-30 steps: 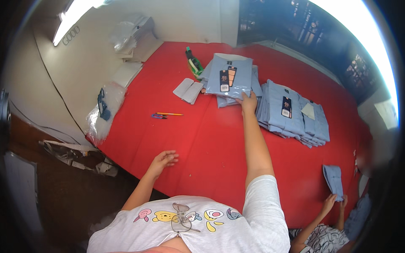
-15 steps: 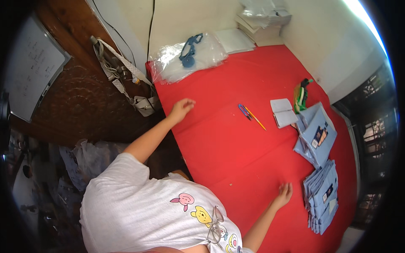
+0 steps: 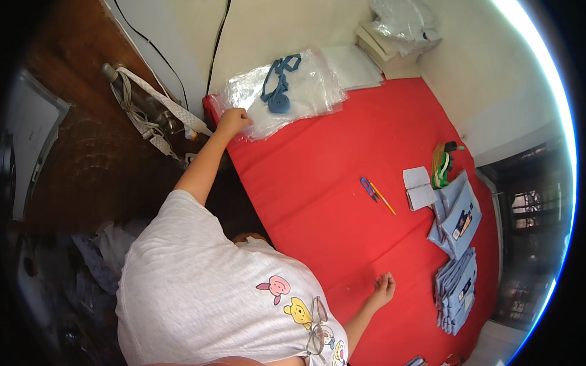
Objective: The person places folded blue shirts into clear plastic bags, smooths the bags to remove air, and stacks the packaged garments on a table.
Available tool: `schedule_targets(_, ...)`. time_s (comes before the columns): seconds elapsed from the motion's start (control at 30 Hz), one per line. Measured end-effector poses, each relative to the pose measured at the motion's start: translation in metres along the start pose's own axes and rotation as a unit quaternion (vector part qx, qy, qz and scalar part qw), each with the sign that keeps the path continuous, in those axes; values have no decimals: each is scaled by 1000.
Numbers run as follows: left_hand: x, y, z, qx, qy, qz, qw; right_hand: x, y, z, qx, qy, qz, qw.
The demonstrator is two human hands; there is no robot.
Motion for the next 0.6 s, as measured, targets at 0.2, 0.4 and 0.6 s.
schedule_targets(0.2, 43, 29, -1, 101, -244, 12, 964, 24, -2, 109, 132, -12, -19, 991)
schedule_targets(0.4, -1, 45, -52, 3, -234, 42, 971, 35, -11, 178, 251, -60, -45, 965)
schedule_targets(0.6, -101, 39, -126, -44, -396, 114, 910, 77, -45, 239, 312, -99, -110, 938)
Point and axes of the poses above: each hand's wrist, its own y-axis towards the middle knuckle, its own z-axis out of the palm, x = y × z, the point moved 9 cm from there along y, towards the middle knuckle, and after that the axes turned 1 degree about -y, right-handed, at the moved point
